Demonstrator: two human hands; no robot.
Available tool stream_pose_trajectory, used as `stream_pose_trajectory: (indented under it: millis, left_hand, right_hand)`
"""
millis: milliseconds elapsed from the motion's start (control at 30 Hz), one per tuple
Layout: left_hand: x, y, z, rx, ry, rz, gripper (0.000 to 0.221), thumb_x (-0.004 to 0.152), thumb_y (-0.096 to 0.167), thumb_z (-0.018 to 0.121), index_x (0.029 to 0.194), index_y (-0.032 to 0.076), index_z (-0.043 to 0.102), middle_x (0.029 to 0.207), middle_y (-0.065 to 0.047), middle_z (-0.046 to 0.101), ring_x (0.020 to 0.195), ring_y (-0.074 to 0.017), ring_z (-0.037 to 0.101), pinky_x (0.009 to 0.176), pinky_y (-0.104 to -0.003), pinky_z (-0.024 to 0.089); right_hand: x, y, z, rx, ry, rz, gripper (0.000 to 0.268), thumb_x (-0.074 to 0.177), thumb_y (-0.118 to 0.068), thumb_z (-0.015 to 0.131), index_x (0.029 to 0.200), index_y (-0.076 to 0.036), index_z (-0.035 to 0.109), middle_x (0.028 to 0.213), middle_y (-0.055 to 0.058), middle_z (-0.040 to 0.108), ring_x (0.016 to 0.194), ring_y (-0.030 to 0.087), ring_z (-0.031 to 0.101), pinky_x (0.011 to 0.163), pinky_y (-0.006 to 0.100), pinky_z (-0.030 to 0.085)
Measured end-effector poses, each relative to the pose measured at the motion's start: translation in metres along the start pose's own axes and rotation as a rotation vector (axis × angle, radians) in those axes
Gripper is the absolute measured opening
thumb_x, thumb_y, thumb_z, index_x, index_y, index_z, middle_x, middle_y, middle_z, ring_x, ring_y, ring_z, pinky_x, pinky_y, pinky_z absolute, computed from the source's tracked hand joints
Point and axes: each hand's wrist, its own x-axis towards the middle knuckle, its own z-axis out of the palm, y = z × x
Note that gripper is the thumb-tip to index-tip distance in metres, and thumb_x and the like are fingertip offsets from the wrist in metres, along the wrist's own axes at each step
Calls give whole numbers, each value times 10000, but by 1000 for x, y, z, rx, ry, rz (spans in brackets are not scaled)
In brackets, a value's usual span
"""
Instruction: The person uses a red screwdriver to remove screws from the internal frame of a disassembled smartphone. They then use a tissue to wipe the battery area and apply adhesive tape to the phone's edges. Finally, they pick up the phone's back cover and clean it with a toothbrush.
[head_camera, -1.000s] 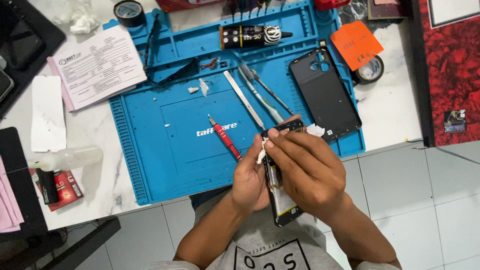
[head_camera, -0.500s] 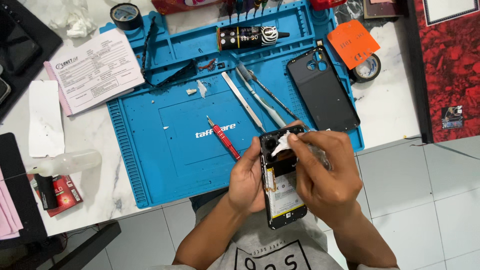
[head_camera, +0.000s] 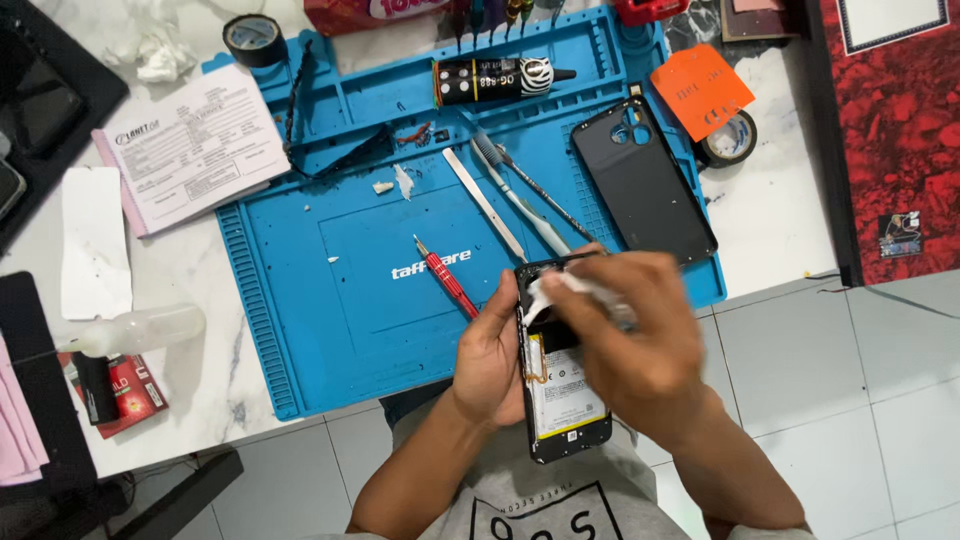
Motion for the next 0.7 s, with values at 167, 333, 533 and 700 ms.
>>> stream_pose_trajectory:
  millis: [167, 333, 533, 700]
  left_hand:
    - [-1, 8, -2, -63, -8, 17, 665, 1100, 522, 383, 1570, 53, 394, 1426, -177, 574, 1305, -319, 569, 1120, -414, 449]
    - [-3, 15, -14, -81, 30, -37, 702, 1088, 560, 384, 1555, 37, 416, 1369, -183, 621, 1224, -321, 628, 1062, -437, 483]
    - [-4, 15, -24, -143, 33, -117, 644, 1107, 591, 376, 1380, 47, 586, 1272, -184, 686, 1155, -335, 676, 1006, -445, 527]
    - [-5, 13, -12, -215, -32, -47, 513, 1132, 486, 410, 1383, 73, 581, 1351, -135, 648, 1265, -269, 621, 1108, -346, 471]
  right_hand:
    - [-16, 12, 8, 0, -165, -52, 265, 1003, 47, 558, 1264, 60, 602, 1157, 218, 625, 920, 378, 534, 814, 462, 516]
    - [-14, 15, -8, -14, -213, -48, 280, 954, 101, 619, 1228, 47, 611, 1131, 218, 643, 905, 368, 550, 772, 463, 482]
    - [6, 10, -13, 39, -31, 91, 346, 969, 195, 527, 1192, -7, 698, 1102, 208, 663, 925, 363, 588, 808, 423, 507]
    - [8, 15, 12, 1, -188, -145, 204, 1004, 57, 570, 1204, 64, 611, 1116, 242, 620, 899, 377, 529, 741, 456, 484]
